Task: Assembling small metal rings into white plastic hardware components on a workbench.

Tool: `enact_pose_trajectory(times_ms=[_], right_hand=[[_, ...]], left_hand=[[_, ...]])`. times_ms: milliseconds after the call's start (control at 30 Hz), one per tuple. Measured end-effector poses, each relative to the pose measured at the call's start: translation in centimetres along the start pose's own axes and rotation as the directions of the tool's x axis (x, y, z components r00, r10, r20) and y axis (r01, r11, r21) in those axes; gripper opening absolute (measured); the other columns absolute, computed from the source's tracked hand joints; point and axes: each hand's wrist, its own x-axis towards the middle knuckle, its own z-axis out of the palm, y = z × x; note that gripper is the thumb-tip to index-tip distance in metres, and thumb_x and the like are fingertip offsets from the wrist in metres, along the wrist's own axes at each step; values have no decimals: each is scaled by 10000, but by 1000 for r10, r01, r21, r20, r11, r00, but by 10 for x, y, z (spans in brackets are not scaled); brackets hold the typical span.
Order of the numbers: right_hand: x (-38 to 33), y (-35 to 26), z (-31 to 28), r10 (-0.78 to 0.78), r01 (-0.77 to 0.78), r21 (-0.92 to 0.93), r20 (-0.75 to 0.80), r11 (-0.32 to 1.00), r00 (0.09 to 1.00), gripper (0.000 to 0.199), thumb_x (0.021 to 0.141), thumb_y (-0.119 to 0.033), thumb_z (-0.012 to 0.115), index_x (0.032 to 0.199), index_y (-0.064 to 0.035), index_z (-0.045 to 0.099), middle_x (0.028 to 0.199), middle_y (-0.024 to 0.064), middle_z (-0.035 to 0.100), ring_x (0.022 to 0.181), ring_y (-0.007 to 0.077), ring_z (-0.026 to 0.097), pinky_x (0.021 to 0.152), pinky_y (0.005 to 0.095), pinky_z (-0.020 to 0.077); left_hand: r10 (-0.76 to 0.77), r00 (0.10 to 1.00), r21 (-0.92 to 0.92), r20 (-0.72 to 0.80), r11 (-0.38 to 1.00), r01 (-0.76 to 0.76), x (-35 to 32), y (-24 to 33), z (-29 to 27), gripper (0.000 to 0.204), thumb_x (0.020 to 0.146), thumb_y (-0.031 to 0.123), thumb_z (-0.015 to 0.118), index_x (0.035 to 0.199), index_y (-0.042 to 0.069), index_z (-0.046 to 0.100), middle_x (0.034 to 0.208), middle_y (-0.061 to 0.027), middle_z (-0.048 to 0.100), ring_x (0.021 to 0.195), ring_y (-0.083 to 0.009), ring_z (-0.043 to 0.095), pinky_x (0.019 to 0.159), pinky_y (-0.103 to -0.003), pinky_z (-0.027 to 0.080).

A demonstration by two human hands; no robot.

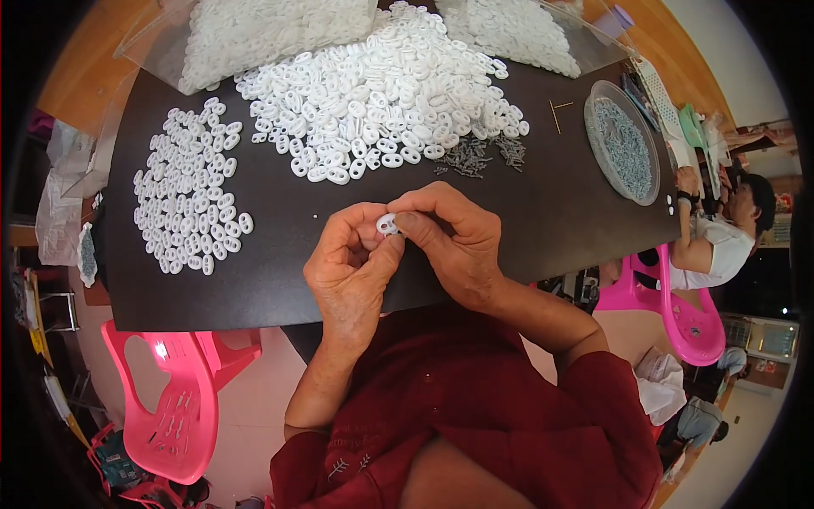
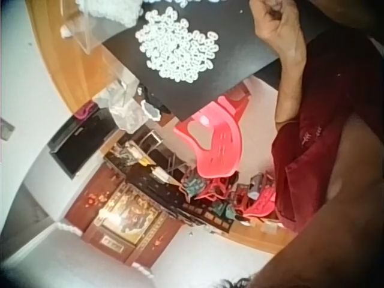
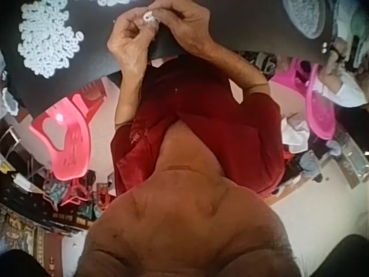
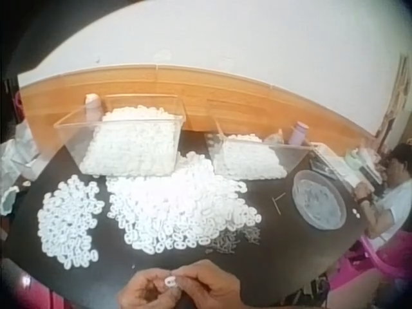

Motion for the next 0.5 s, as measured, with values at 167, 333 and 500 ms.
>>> enact_pose_trajectory(times_ms=[167,333,500], right_hand=[[0,1,-2,-20,20,-25,17,999,1000,100,848,32,590,940,18,627,861,35,596,767,80,539,675,210,436],[1,-1,-3,-4,5,-21,35,1000,999,100,849,34,588,939,18,627,870,37,595,777,83,546,685,212,442],[2,2,-2,12,-13,18,45,1000,999,106,850,38,584,945,19,626,870,40,598,784,85,551,689,214,448]], left_hand=[[1,1000,-14,-31,1000,-2,2,-2,-1,234,795,-66,636,1019,-29,582,761,-6,573,632,-51,516,533,-169,415],[0,1000,-29,-31,1000,0,1,-3,-3,239,802,-50,641,1034,-39,588,781,-24,593,638,-66,532,539,-182,432],[38,998,-11,-43,999,-39,-1,-7,-5,240,827,-13,642,1061,-27,592,809,-26,602,656,-61,542,551,-177,445]])
